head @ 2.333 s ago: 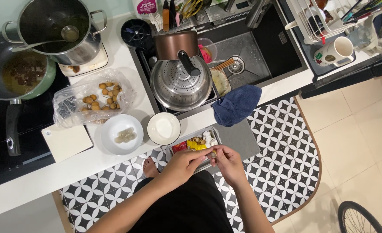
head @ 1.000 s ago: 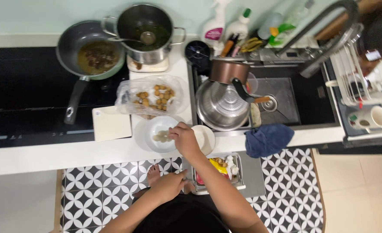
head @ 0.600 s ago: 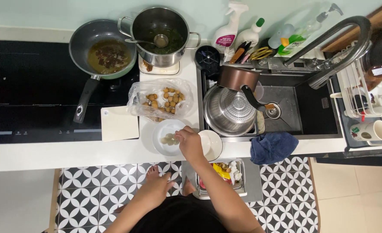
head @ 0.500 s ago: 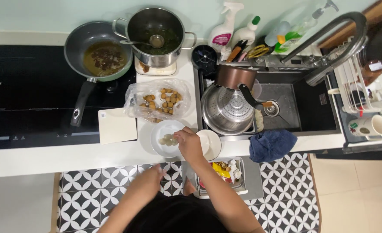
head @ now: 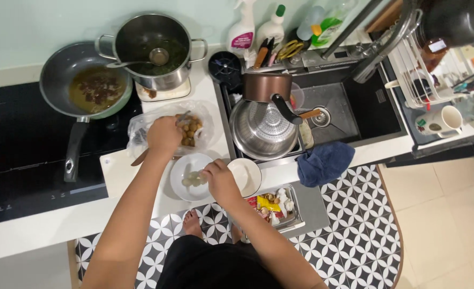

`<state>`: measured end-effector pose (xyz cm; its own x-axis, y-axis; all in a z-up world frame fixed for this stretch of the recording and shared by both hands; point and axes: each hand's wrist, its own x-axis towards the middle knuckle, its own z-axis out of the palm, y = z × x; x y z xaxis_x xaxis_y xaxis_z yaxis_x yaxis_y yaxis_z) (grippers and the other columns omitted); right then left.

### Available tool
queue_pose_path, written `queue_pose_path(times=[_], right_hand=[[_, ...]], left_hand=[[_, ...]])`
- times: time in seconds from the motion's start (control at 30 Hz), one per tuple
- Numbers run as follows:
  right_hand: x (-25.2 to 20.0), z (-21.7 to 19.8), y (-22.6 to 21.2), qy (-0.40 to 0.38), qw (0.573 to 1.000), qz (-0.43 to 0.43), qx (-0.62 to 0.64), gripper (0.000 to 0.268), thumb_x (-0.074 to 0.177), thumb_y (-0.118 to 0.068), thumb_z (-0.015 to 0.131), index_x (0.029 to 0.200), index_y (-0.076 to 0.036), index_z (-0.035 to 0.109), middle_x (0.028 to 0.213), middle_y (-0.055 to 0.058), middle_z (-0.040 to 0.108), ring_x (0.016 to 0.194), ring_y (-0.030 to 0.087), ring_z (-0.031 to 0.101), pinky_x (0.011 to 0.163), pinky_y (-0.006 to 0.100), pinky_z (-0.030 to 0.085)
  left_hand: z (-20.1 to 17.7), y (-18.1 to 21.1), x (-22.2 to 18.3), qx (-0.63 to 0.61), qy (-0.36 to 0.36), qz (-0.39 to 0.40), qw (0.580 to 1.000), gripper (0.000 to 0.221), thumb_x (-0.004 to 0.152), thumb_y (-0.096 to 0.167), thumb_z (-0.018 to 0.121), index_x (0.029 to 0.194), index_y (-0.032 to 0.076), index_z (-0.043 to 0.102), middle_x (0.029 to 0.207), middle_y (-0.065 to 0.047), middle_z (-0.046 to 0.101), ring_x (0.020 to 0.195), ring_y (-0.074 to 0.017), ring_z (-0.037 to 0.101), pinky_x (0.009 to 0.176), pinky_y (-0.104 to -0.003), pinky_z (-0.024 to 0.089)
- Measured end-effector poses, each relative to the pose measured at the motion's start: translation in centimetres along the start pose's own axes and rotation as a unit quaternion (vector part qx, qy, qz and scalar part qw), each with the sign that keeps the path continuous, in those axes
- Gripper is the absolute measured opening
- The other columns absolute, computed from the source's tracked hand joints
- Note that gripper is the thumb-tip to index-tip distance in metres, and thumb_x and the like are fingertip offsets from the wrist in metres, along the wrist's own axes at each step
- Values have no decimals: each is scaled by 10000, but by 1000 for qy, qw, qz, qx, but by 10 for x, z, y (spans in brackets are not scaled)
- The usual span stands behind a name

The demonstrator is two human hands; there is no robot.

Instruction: Peel longans by hand and place the fruit into a bowl.

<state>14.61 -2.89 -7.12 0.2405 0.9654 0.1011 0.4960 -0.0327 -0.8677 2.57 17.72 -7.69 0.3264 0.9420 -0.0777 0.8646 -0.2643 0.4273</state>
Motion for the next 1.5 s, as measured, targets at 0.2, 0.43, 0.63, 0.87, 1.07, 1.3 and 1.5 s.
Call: queue_pose_path(times=[0.2, 0.43, 0.63, 0.87, 1.07, 1.3, 1.5], right_hand=[[1, -2, -20, -9, 998, -5, -64, 180, 983, -129, 652, 1019, 23, 564, 989, 222, 619, 868, 441, 639, 756, 488, 541], [6, -10, -29, -75, 990, 53, -108, 371, 948, -273, 709, 983, 47, 525, 976, 254, 606, 847, 469, 633, 714, 519, 527], [-2, -18, -20, -87, 995, 20, -41, 211, 923, -137, 689, 1027, 2, 570, 1037, 224, 628, 883, 439, 655, 750, 497, 539], [-57, -95, -16, -102, 979, 76, -160, 261, 847, -138, 730, 999, 18, 586, 977, 227, 648, 939, 433, 646, 802, 494, 536], [-135, -116, 140, -114, 924, 240, -274, 285, 819, -184, 770, 987, -6, 623, 978, 243, 684, 959, 420, 675, 832, 497, 551], [-131, -138, 86, 39, 942, 197, -268, 609, 731, -211, 846, 1238, 41, 620, 1145, 308, 614, 916, 465, 659, 694, 491, 550], [-127, -183, -21, 63, 910, 176, 370, 383, 1005, -130, 642, 1364, -1, 672, 941, 103, 631, 794, 158, 636, 767, 294, 546]], left_hand=[[23, -2, 24, 30, -12, 10, 999, 224, 858, 40, 677, 1064, 115, 722, 1059, -168, 727, 984, -396, 699, 789, -512, 558], [18, 1, 18, 4, -50, 45, 998, 405, 747, -4, 688, 1106, 180, 728, 1188, -155, 658, 1042, -388, 665, 837, -494, 540], [-9, 7, 1, -21, -83, 2, 996, 257, 843, 81, 734, 1099, 102, 718, 1166, -147, 669, 1054, -364, 668, 851, -476, 534], [-62, 26, -43, -299, -77, 21, 951, 331, 867, 44, 763, 1193, 93, 731, 1059, -88, 738, 834, -219, 596, 788, -359, 490], [-84, 55, -87, -526, -157, 44, 835, 255, 967, 62, 663, 1215, 29, 713, 1051, -14, 755, 903, -14, 681, 822, -191, 537], [-85, 136, -155, -519, -350, -45, 779, 284, 925, 153, 707, 1176, 31, 752, 864, 14, 771, 438, 6, 374, 385, -202, 276], [-28, 174, -196, -532, -477, -111, 691, 257, 923, 160, 697, 1141, 25, 719, 700, 24, 619, 444, -30, 363, 396, -209, 269]])
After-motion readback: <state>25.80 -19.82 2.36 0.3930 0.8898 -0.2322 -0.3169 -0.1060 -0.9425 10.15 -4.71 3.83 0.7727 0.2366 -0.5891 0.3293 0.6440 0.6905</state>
